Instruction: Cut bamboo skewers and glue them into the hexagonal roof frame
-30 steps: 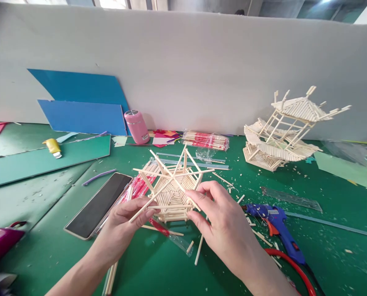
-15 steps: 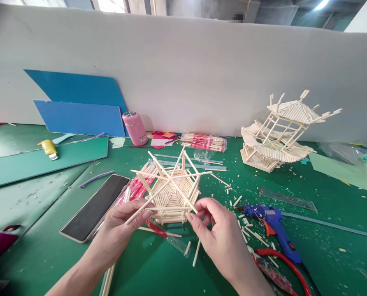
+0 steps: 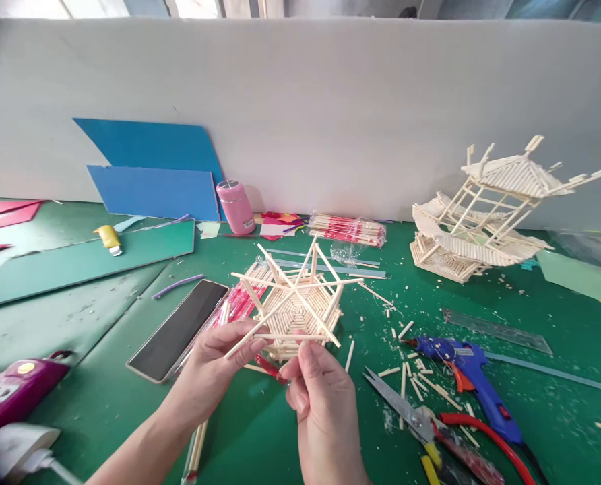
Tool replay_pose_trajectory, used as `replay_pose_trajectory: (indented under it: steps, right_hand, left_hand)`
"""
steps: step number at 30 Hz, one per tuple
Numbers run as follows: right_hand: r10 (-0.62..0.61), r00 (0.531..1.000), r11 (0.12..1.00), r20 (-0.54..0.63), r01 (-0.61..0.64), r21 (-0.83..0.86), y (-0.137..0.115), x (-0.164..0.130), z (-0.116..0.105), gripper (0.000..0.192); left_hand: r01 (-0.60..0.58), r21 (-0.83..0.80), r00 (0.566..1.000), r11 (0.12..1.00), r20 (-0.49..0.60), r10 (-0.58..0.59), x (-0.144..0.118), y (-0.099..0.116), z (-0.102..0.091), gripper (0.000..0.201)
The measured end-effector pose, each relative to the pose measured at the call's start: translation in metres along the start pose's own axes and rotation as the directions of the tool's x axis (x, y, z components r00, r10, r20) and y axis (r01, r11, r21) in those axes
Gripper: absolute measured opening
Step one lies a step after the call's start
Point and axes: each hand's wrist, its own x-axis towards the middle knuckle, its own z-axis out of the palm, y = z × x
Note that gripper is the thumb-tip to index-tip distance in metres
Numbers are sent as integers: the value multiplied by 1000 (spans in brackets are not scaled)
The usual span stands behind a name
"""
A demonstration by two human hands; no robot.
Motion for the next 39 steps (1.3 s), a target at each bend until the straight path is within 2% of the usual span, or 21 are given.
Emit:
replay_pose_trajectory:
  steps: [4,6,8,13,22,39]
  right_hand:
    - [1,1000,998,-16,0,68,1,4,6,23]
    - [5,999,997,-54,-1,71,1,6,8,18]
    - [6,997,998,-80,0,68,1,7,10,22]
    - [-13,996,999,-86,17,48,0,7,11,23]
    - [-16,999,999,-50,19,42,2,7,7,19]
    - [-28,1000,999,-1,28,44,4,11,5,25]
  left_hand:
    - [-16,2,1000,1000,6,16,1,2,0,13]
    - [-18,2,1000,1000,8,18,1,3,1,12]
    - [-18,-5,1000,1000,7,18,2,3,1,10]
    - [4,-58,1000,998,-3,-5,1,4,1,7]
    - [0,-53,999,999,48,3,0,4,-1,7]
    - [34,-46,999,998,39,-32,1,1,-2,9]
